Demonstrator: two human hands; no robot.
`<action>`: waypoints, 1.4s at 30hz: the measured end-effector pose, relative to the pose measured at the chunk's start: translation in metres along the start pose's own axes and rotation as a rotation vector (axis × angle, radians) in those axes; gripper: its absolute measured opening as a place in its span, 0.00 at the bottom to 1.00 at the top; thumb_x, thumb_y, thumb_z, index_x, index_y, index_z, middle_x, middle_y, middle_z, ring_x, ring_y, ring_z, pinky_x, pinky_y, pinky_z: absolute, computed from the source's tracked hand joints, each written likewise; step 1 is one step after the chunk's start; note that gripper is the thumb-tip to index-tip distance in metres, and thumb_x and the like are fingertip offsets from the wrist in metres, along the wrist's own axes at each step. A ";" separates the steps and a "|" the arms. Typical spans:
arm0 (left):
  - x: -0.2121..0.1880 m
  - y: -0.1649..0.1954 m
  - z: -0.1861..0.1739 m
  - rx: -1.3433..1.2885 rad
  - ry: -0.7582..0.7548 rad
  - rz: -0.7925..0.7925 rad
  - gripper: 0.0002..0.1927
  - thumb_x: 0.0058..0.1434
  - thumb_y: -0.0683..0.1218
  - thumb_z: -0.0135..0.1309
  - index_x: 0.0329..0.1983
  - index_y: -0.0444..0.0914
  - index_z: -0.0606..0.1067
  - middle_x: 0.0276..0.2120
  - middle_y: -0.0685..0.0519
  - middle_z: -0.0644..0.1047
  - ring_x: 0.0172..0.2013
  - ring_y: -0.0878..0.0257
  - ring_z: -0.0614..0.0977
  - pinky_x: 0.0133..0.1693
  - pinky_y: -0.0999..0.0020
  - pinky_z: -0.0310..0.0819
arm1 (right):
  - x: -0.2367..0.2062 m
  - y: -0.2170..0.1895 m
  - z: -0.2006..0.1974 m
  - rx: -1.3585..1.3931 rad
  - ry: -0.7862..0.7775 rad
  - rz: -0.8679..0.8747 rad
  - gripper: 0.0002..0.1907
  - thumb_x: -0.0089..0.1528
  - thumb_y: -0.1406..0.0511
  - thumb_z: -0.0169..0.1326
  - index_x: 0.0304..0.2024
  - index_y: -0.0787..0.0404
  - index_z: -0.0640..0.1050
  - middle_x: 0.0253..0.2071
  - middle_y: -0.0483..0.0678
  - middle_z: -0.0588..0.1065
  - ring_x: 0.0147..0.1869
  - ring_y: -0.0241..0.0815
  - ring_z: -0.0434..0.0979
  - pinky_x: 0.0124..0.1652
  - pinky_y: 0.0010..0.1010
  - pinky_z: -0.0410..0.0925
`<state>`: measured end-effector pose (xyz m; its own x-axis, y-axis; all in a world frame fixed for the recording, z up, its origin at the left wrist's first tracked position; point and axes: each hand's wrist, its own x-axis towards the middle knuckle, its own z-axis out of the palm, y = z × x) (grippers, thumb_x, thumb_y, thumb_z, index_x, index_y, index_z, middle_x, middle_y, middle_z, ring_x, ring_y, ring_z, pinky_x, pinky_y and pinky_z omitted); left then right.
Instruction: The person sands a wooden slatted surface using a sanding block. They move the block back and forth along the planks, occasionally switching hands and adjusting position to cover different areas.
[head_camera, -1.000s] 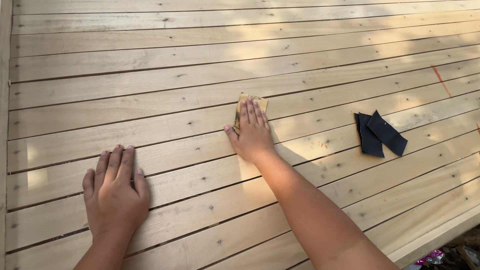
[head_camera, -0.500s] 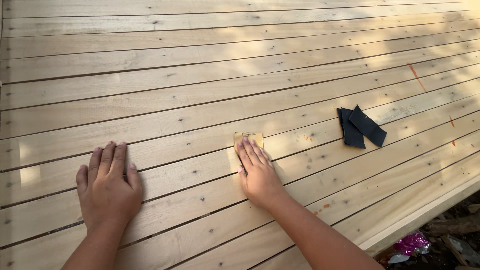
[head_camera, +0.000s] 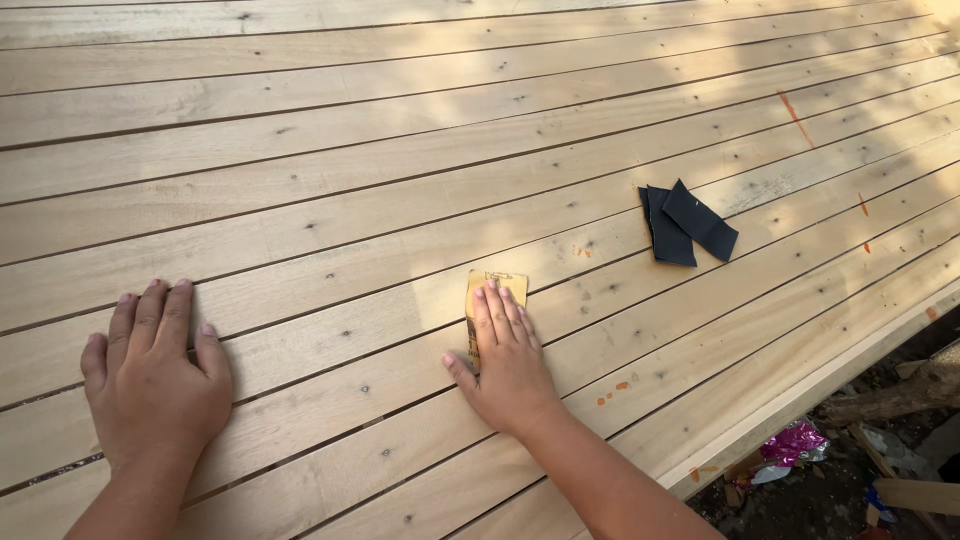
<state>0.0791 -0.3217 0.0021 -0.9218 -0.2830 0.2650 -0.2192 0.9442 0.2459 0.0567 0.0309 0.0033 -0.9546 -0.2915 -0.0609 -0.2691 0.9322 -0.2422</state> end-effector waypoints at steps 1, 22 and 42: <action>-0.001 0.000 0.000 0.001 0.005 0.005 0.29 0.72 0.55 0.38 0.76 0.47 0.65 0.74 0.54 0.65 0.75 0.58 0.59 0.74 0.52 0.42 | 0.028 0.009 -0.003 -0.015 0.052 0.013 0.45 0.67 0.46 0.45 0.75 0.66 0.48 0.78 0.58 0.45 0.82 0.53 0.40 0.74 0.45 0.40; -0.001 -0.007 0.010 0.001 0.038 0.013 0.29 0.73 0.55 0.38 0.77 0.47 0.66 0.75 0.54 0.65 0.76 0.58 0.60 0.75 0.52 0.43 | -0.026 0.033 -0.021 -0.053 -0.061 -0.036 0.34 0.71 0.55 0.36 0.77 0.58 0.48 0.80 0.51 0.45 0.83 0.48 0.40 0.74 0.41 0.39; 0.027 0.114 0.038 0.035 -0.112 0.009 0.36 0.68 0.62 0.32 0.78 0.48 0.55 0.76 0.50 0.54 0.76 0.54 0.50 0.71 0.47 0.36 | 0.166 0.139 -0.046 -0.067 0.061 0.188 0.44 0.69 0.44 0.39 0.76 0.60 0.44 0.80 0.51 0.42 0.84 0.46 0.37 0.75 0.40 0.37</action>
<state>0.0170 -0.2150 0.0020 -0.9532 -0.2559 0.1611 -0.2200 0.9524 0.2111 -0.1453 0.1218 0.0042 -0.9942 -0.0994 -0.0400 -0.0914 0.9817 -0.1670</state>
